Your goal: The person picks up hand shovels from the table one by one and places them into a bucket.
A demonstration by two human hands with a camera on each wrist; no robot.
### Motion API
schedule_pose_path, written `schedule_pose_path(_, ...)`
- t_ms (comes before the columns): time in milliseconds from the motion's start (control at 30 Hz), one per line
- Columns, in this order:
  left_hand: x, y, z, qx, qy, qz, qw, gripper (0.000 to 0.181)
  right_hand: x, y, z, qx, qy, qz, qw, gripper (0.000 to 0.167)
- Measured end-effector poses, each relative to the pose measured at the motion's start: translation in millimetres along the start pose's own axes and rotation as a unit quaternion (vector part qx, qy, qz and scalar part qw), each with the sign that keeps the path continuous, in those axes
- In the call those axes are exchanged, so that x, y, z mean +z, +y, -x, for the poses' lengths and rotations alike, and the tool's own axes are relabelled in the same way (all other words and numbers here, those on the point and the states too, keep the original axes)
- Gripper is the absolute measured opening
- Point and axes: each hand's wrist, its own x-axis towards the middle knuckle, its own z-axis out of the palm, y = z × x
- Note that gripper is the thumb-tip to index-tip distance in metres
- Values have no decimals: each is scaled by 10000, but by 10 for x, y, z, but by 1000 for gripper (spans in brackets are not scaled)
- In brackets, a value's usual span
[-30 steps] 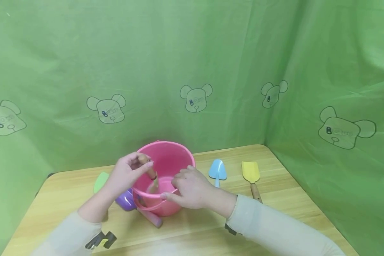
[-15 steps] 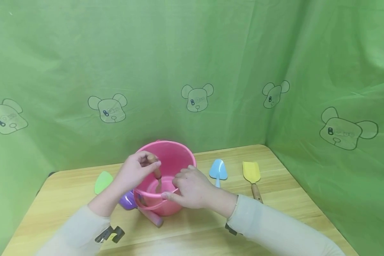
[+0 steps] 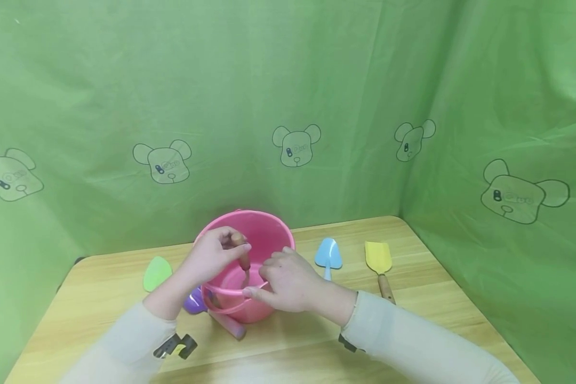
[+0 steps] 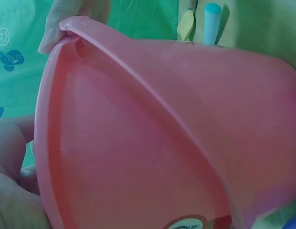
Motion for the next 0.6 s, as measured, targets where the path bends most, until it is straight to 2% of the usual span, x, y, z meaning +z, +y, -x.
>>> schedule_pose_path(333,62,36,-52,-9,-198,-192,9996,13,-14,1,-7,25,-36,5,10000,51)
schedule_pose_path(600,123,-3,-90,5,-384,-193,9991,12,4,0,-8,7,5,130,9999,51)
